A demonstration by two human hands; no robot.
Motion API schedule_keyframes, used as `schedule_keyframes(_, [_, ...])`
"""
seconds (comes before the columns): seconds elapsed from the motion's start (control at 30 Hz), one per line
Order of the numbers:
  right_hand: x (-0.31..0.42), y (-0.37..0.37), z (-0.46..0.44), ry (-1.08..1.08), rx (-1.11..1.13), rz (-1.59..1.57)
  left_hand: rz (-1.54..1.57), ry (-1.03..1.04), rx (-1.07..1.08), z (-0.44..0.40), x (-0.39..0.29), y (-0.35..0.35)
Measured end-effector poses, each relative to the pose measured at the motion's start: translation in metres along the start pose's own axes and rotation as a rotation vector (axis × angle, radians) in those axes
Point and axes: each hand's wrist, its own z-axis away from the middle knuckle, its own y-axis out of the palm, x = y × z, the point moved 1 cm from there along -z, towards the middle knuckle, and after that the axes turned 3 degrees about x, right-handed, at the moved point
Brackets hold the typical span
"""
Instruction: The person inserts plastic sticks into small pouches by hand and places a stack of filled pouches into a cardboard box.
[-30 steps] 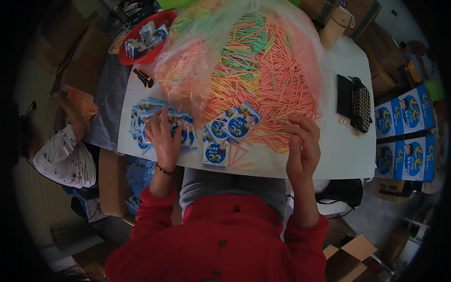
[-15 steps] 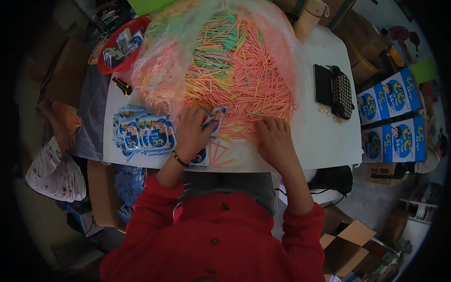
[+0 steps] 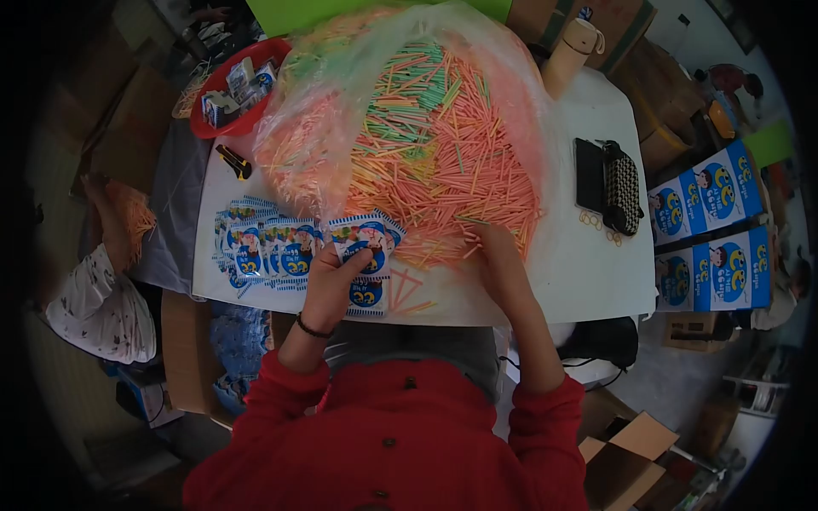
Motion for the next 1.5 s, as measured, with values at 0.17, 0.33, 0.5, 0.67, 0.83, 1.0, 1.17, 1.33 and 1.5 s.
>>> schedule_keyframes(0.17, [0.018, 0.031, -0.001, 0.016, -0.239, -0.712, 0.027, -0.036, 0.01, 0.0, 0.003, 0.004])
schedule_keyframes(0.33, [0.027, 0.047, -0.001, 0.018, -0.089, -0.463, 0.268, -0.198, -0.023, -0.004, 0.004, 0.002])
schedule_keyframes(0.5, [0.013, 0.051, -0.017, 0.076, -0.259, -0.681, 0.234, -0.204, -0.015, -0.006, 0.001, 0.001])
schedule_keyframes(0.67, [0.013, 0.035, -0.032, 0.322, -0.373, -1.297, 0.267, -0.252, -0.027, -0.007, -0.01, 0.007])
schedule_keyframes(0.83, [0.022, 0.03, -0.033, 0.408, -0.439, -1.385, 0.169, -0.162, 0.106, -0.016, 0.009, -0.002])
schedule_keyframes(1.0, [0.011, 0.046, -0.027, 0.418, -0.331, -1.373, 0.333, -0.193, 0.052, -0.013, 0.004, 0.001])
schedule_keyframes(1.17, [0.014, 0.029, -0.03, 0.325, -0.336, -1.498, 0.463, -0.288, 0.028, -0.013, 0.006, 0.005])
schedule_keyframes(1.33, [0.024, 0.023, -0.031, 0.076, -0.302, -1.059, 0.007, -0.022, 0.077, -0.009, 0.015, 0.004])
schedule_keyframes(1.5, [0.005, 0.042, -0.023, 0.103, -0.19, -0.763, 0.171, -0.119, 0.066, -0.009, 0.013, 0.005])
